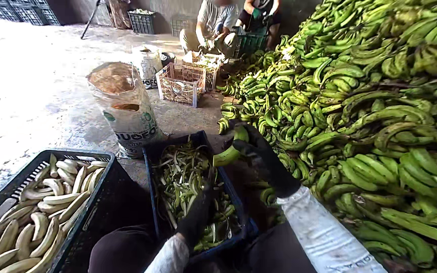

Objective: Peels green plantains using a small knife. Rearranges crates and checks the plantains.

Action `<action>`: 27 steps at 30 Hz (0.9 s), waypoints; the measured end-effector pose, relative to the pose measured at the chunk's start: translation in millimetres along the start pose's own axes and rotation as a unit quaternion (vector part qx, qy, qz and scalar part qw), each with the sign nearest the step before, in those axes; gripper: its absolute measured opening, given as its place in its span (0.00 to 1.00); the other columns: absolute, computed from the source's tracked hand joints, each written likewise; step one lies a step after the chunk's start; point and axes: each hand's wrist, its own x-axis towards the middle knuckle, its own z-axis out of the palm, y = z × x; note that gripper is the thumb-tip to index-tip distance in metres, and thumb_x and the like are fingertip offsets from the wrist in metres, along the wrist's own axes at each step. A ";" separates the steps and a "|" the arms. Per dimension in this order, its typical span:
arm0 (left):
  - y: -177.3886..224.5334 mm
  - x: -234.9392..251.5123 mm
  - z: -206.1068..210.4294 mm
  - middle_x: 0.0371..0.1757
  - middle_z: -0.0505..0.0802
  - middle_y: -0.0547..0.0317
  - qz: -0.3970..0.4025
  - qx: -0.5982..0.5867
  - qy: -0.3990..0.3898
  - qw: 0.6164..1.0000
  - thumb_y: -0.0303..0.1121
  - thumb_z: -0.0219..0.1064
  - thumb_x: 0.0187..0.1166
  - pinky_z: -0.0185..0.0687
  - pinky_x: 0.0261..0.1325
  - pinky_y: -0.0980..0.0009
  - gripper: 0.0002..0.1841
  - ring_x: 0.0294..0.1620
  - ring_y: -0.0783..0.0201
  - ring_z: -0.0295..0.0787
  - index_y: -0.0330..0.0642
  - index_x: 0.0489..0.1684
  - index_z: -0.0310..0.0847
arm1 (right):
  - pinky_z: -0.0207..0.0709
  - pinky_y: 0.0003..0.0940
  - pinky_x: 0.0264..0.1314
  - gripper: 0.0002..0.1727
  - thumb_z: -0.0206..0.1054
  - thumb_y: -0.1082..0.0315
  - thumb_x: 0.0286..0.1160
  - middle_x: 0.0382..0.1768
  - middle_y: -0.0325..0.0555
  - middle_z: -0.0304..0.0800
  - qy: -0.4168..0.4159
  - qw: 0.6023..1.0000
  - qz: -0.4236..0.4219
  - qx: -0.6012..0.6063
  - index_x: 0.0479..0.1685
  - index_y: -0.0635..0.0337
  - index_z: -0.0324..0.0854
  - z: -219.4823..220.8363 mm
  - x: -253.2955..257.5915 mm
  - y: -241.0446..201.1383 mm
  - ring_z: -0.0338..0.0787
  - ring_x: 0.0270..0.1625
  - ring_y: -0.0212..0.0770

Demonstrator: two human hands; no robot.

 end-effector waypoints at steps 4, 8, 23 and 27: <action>0.0 -9.7 -4.6 0.29 0.82 0.61 0.017 0.035 -0.013 0.999 0.58 0.42 0.92 0.81 0.29 0.66 0.28 0.24 0.66 0.78 0.45 0.71 0.74 | 0.85 0.28 0.32 0.22 0.51 0.48 0.87 0.33 0.39 0.88 0.027 0.983 0.045 0.176 0.72 0.42 0.77 -7.6 4.6 11.4 0.88 0.30 0.32; 53.3 -30.0 -21.8 0.45 0.91 0.69 0.183 0.207 -0.041 0.960 0.58 0.57 0.86 0.85 0.45 0.70 0.26 0.40 0.75 0.87 0.53 0.73 0.78 | 0.83 0.24 0.26 0.24 0.41 0.51 0.93 0.26 0.37 0.85 0.030 0.979 0.090 0.179 0.63 0.51 0.81 -1.9 -4.0 28.5 0.84 0.23 0.28; 66.8 32.4 -82.0 0.55 0.90 0.41 0.225 0.446 0.241 0.832 0.54 0.62 0.85 0.84 0.53 0.34 0.26 0.53 0.41 0.90 0.48 0.73 0.79 | 0.83 0.28 0.22 0.24 0.38 0.54 0.96 0.28 0.45 0.85 0.033 0.930 0.179 0.320 0.54 0.58 0.78 55.8 -50.2 90.8 0.85 0.23 0.34; 72.1 11.1 -68.7 0.38 0.89 0.59 0.215 0.330 0.117 0.912 0.53 0.62 0.86 0.85 0.40 0.51 0.19 0.35 0.60 0.87 0.54 0.65 0.81 | 0.82 0.28 0.15 0.28 0.41 0.45 0.93 0.24 0.45 0.86 0.054 0.922 0.175 0.341 0.48 0.60 0.78 39.1 -46.0 95.8 0.85 0.17 0.34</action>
